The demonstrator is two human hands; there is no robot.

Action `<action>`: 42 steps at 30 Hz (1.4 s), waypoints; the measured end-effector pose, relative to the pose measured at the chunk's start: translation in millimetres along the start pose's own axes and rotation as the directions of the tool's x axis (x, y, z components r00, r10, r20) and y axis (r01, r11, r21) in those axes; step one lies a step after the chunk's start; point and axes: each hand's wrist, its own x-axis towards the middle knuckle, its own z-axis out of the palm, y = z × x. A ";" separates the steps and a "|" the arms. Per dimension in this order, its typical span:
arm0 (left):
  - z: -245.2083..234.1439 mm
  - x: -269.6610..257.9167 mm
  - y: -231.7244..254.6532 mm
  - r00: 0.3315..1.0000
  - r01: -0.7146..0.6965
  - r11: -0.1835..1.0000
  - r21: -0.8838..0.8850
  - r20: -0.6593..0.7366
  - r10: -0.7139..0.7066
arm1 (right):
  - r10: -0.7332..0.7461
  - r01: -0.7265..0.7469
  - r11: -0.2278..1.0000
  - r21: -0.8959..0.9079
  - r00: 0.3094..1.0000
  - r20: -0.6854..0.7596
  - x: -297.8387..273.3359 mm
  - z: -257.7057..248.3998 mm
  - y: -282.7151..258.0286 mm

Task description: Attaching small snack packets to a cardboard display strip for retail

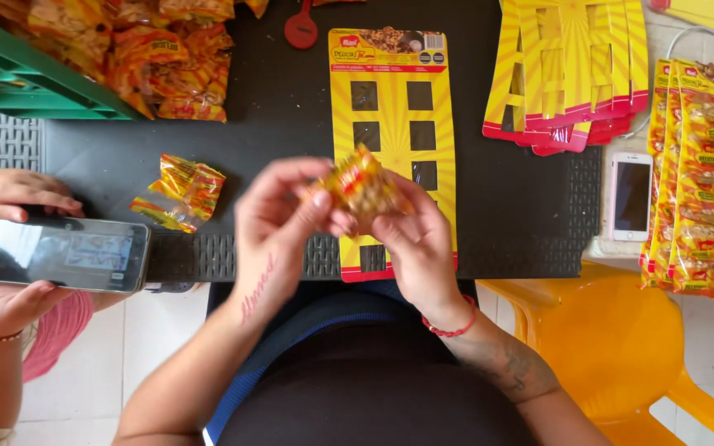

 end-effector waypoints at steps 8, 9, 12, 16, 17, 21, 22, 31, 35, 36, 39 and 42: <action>-27.7 -21.1 -38.7 0.986 -0.094 0.892 0.441 0.167 0.022 | -0.032 -0.061 0.826 0.560 0.987 0.156 9.5 -72.2 -32.6; -27.8 -21.0 -30.8 0.954 -0.275 0.642 0.716 0.284 0.092 | -0.065 -0.230 0.665 0.710 0.930 0.362 14.0 -88.1 -38.8; -21.5 -15.9 -34.1 0.878 -0.451 0.042 0.891 0.452 -0.156 | -0.283 0.310 0.887 -0.342 0.950 0.129 9.5 -73.1 -55.8; -33.2 6.7 -57.7 0.906 -0.421 -0.063 0.905 0.417 -0.072 | -0.221 0.253 0.925 -0.284 0.965 0.142 -3.0 -54.7 -48.4; -34.3 10.8 -57.3 0.910 -0.414 0.028 0.910 0.414 -0.029 | -0.210 0.272 0.845 -0.461 0.961 0.181 -3.4 -55.9 -42.7; -20.1 7.3 -30.5 0.910 -0.312 0.663 0.680 0.414 0.003 | -0.143 0.239 0.723 -0.648 0.970 0.198 -7.7 -39.1 -27.7; -19.4 2.1 -35.0 0.909 -0.309 0.667 0.678 0.417 -0.003 | -0.142 0.233 0.723 -0.651 0.971 0.190 -7.6 -37.4 -26.0; -38.5 -10.8 -60.4 0.981 -0.128 0.420 0.898 0.176 -0.078 | 0.089 -0.055 0.762 -0.645 0.996 0.020 0.9 -49.8 0.7; -34.0 4.7 -56.3 0.957 -0.289 0.012 0.957 0.289 0.040 | -0.188 0.162 0.440 -0.883 0.978 0.086 13.9 -40.4 10.3; -34.6 8.6 -57.3 0.949 -0.307 -0.056 0.950 0.310 0.050 | -0.270 0.228 0.263 -0.937 0.950 0.155 18.3 -38.9 14.0; -34.5 19.8 -54.6 0.941 -0.335 -0.006 0.942 0.335 0.059 | -0.462 0.419 -0.016 -0.908 0.802 0.378 3.4 -16.1 -0.2; -39.5 53.0 -13.5 0.852 -0.454 0.041 0.890 0.420 0.314 | -0.309 0.640 0.198 -0.742 0.760 0.573 -14.4 -3.7 6.3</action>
